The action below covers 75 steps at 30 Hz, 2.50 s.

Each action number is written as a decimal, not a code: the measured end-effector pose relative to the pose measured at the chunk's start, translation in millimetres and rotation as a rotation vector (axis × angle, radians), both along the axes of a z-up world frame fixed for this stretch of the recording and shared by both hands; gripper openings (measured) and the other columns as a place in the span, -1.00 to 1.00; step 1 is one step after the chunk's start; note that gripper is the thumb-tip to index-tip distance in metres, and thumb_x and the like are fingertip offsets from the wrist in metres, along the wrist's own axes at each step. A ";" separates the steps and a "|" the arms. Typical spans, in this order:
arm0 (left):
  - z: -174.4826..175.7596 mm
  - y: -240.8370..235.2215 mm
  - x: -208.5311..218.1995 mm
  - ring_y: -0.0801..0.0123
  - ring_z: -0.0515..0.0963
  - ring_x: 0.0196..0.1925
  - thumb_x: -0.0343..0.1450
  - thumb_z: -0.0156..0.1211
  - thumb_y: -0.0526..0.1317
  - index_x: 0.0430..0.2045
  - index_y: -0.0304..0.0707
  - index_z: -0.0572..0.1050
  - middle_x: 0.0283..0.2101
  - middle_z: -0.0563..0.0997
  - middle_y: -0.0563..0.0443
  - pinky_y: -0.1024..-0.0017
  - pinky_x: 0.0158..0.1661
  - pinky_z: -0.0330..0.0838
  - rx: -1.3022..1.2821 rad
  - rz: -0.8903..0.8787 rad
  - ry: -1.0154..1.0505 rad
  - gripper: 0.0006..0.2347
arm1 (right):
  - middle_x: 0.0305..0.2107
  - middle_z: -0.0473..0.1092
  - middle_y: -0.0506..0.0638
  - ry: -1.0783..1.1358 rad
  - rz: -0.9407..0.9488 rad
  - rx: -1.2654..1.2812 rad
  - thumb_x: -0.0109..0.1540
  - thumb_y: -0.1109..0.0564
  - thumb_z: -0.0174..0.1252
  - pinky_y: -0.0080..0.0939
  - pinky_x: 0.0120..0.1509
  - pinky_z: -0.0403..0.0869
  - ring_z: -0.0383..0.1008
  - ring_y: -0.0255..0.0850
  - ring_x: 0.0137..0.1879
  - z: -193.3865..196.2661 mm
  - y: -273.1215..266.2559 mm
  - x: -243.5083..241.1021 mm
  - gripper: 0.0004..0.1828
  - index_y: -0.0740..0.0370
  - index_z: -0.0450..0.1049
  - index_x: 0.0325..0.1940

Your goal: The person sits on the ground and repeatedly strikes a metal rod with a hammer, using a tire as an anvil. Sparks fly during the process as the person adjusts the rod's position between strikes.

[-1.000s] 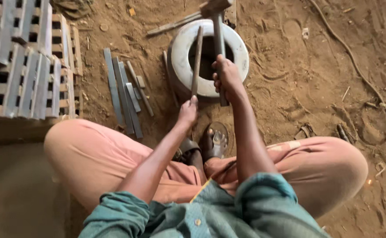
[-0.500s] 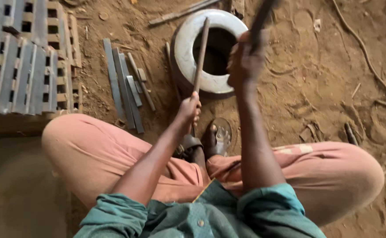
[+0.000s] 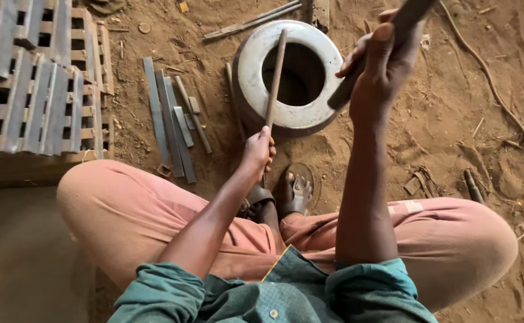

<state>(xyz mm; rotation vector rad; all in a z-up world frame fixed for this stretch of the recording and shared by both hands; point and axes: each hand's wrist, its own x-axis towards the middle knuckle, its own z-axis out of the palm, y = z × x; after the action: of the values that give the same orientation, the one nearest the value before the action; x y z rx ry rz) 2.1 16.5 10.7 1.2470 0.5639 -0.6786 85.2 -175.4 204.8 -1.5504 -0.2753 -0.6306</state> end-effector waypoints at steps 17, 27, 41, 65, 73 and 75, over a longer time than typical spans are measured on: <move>-3.0 -4.9 -2.6 0.51 0.18 -0.75 0.53 -0.12 0.21 -0.44 -0.05 0.28 -0.68 0.27 0.21 0.43 -0.73 0.03 -0.010 -0.037 -0.004 -0.63 | -0.52 0.38 -0.12 0.796 -0.117 0.055 0.43 -0.22 0.05 -0.29 -0.52 0.51 0.37 -0.38 -0.54 -28.2 31.1 -14.0 -0.57 0.22 0.32 -0.04; -11.9 -6.5 4.3 0.50 0.13 -0.80 0.54 -0.16 0.20 -0.48 -0.06 0.27 -0.71 0.22 0.19 0.42 -0.76 -0.01 0.004 -0.007 0.048 -0.63 | -0.61 0.22 -0.14 0.310 -0.066 0.290 0.51 -0.10 0.05 -0.29 -0.62 0.16 0.17 -0.41 -0.64 -58.7 42.7 7.6 -0.69 0.20 0.36 -0.10; 16.3 8.8 10.8 0.46 0.32 -0.69 0.57 -0.13 0.11 -0.42 -0.20 0.39 -0.65 0.36 0.18 0.36 -0.66 0.27 -0.024 -0.011 -0.009 -0.63 | -0.44 0.39 -0.11 0.252 -0.007 -0.208 0.48 -0.15 0.06 -0.37 -0.45 0.51 0.48 -0.38 -0.42 1.4 53.1 -6.3 -0.60 0.26 0.30 0.03; -6.0 2.5 16.9 0.50 0.17 -0.78 0.53 -0.11 0.22 -0.53 -0.15 0.33 -0.72 0.23 0.18 0.43 -0.72 0.06 -0.060 -0.010 -0.007 -0.56 | -0.60 0.28 -0.10 0.016 -0.070 0.159 0.48 -0.26 0.02 -0.29 -0.65 0.34 0.29 -0.33 -0.61 -28.0 16.5 9.6 -0.51 0.26 0.34 -0.03; -31.1 -1.8 17.5 0.49 0.19 -0.77 0.53 -0.09 0.22 -0.56 -0.14 0.36 -0.74 0.22 0.19 0.41 -0.72 0.05 -0.038 0.035 -0.051 -0.56 | -0.64 0.25 -0.10 1.104 0.051 0.228 0.36 -0.26 0.02 -0.29 -0.63 0.31 0.23 -0.32 -0.66 -95.4 39.0 2.3 -0.59 0.13 0.30 -0.19; -24.9 7.7 19.8 0.44 0.19 -0.80 0.52 -0.10 0.22 -0.55 -0.15 0.34 -0.75 0.21 0.14 0.40 -0.74 0.07 -0.091 0.003 0.045 -0.56 | -0.61 0.26 -0.10 1.051 0.080 0.335 0.38 -0.28 0.02 -0.29 -0.61 0.30 0.21 -0.33 -0.64 -81.5 40.0 0.6 -0.56 0.15 0.31 -0.16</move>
<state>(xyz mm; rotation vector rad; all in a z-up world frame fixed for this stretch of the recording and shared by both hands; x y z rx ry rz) 21.9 24.3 -14.1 1.1487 0.5659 -0.7236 85.8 -135.4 123.3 -1.3429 0.5369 0.2425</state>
